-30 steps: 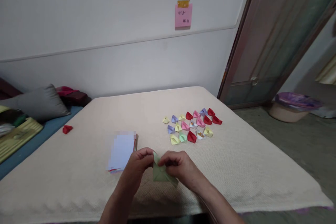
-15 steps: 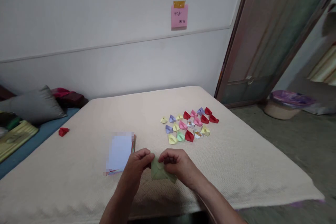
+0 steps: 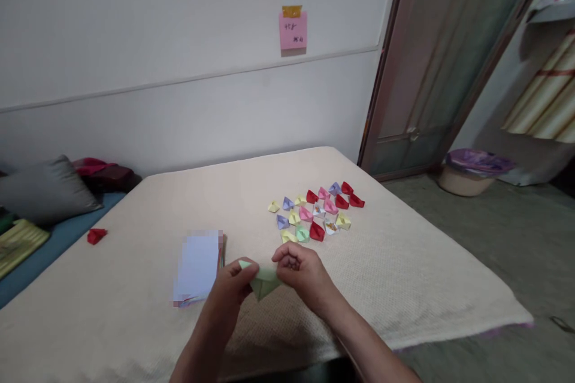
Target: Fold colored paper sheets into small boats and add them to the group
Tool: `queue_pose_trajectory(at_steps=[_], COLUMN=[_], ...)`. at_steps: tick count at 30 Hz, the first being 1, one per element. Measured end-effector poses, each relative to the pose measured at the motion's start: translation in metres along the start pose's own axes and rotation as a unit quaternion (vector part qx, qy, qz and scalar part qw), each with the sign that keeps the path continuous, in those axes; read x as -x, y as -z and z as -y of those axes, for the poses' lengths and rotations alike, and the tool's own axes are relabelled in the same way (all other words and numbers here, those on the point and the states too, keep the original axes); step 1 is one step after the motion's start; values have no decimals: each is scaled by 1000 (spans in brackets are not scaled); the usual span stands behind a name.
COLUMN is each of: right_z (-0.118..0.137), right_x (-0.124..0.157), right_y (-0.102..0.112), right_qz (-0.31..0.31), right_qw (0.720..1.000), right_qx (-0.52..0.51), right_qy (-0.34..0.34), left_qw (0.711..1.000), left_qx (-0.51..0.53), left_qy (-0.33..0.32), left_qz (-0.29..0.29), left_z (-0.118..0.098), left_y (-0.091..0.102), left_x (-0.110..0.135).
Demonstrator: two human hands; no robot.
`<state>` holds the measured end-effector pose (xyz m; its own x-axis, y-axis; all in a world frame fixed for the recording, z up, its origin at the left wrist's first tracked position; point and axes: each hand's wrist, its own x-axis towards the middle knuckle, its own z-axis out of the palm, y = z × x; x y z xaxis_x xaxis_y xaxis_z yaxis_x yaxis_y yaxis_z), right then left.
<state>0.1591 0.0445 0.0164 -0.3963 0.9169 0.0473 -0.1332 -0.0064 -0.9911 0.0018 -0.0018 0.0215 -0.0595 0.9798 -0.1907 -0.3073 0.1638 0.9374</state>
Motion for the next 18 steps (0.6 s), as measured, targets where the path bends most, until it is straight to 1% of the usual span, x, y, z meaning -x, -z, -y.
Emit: queue_pose_trajectory(at_steps=[3, 8, 11, 14, 18], right_z=[-1, 4, 4, 4, 5], right_x=[0, 0, 0, 0, 0], right_y=[0, 0, 1, 2, 4], right_qz=[3, -12, -9, 15, 39], right_qw=[1000, 1000, 1000, 999, 999], right_qx=[9, 1, -8, -27, -26], right_qy=[6, -4, -5, -14, -22], left_qw=[999, 999, 999, 999, 999], left_qx=[-34, -45, -45, -19, 31], left_qy=[10, 10, 12, 7, 12], left_qz=[0, -4, -16, -29, -42], left_z=[2, 8, 9, 8, 10], left_y=[-2, 0, 0, 0, 1], left_x=[0, -2, -2, -1, -2])
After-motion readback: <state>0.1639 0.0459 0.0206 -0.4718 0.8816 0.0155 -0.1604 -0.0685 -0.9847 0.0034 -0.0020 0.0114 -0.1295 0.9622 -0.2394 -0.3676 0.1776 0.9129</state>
